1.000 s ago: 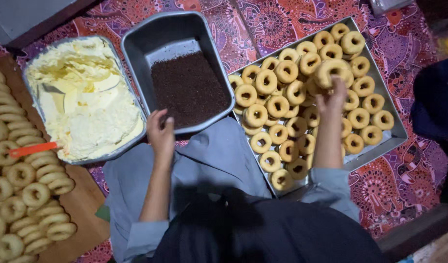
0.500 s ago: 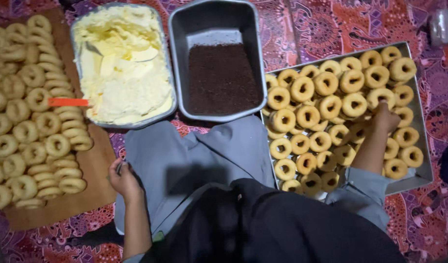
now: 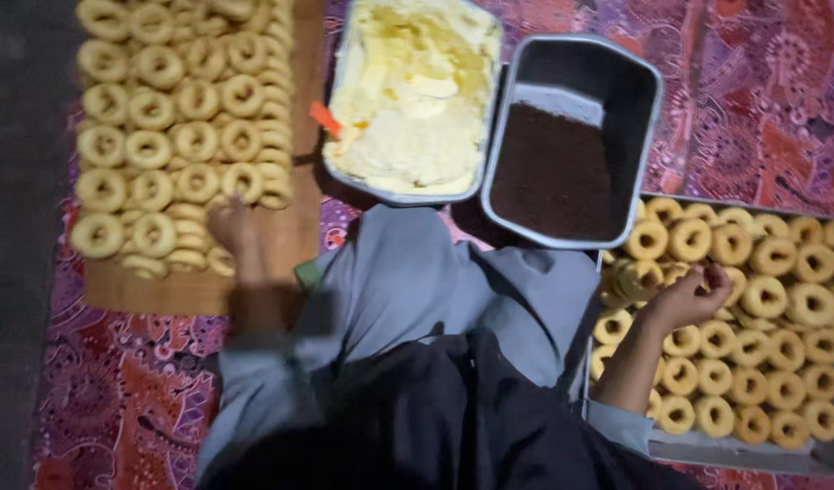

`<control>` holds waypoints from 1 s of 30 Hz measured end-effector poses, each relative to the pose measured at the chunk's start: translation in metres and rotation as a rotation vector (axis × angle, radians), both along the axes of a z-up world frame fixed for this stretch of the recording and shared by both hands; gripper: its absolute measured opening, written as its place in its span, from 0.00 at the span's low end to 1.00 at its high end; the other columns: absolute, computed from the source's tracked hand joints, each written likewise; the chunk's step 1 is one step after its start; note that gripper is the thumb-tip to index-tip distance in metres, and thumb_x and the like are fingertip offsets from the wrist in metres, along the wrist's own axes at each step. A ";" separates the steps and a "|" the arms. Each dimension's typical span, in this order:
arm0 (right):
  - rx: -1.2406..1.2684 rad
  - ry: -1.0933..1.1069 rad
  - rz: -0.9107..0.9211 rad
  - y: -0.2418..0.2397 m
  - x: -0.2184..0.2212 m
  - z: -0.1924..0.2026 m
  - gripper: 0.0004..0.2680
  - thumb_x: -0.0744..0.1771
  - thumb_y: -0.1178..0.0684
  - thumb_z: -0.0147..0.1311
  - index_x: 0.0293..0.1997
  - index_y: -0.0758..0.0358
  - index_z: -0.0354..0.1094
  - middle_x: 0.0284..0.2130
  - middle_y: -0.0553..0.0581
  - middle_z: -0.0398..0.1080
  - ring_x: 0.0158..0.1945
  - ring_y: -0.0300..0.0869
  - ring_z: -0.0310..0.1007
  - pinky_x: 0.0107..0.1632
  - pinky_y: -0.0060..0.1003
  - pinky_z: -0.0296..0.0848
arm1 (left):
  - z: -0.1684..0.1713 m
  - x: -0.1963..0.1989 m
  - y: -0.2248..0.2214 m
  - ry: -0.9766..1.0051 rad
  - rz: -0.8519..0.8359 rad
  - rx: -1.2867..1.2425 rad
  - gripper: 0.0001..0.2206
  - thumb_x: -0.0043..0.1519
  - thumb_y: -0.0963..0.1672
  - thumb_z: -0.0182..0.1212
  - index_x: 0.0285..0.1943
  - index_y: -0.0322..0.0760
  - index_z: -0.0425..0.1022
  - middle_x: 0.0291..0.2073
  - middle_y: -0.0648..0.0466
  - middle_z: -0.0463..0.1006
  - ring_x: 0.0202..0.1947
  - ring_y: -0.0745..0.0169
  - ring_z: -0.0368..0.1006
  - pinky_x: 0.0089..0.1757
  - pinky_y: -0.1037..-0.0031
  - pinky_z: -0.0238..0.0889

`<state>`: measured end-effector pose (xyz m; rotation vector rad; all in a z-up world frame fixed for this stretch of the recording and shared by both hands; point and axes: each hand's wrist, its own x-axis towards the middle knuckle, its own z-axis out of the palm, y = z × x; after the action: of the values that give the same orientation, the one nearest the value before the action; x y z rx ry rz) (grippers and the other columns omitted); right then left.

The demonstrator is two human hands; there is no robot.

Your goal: The person sits on the floor and repeatedly picks up ring-shaped pastries, splits them open, fills them with a yellow cream, and places them into a tray of dark crumbs. The finished pastries are then arranged on a metal tray.

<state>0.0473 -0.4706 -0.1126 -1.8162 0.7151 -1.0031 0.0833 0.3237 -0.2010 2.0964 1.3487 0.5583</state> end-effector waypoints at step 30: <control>0.374 0.417 1.078 0.375 0.037 0.053 0.15 0.70 0.52 0.54 0.62 0.67 0.65 0.49 0.57 0.75 0.50 0.39 0.74 0.54 0.33 0.74 | 0.075 -0.054 -0.271 -0.661 -0.261 -1.005 0.17 0.60 0.41 0.62 0.55 0.35 0.63 0.45 0.52 0.71 0.44 0.65 0.69 0.44 0.74 0.68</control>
<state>0.0839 -0.0954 -0.0594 -1.7040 0.0589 0.2088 0.0290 0.0529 -0.1259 1.0819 0.7006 0.3030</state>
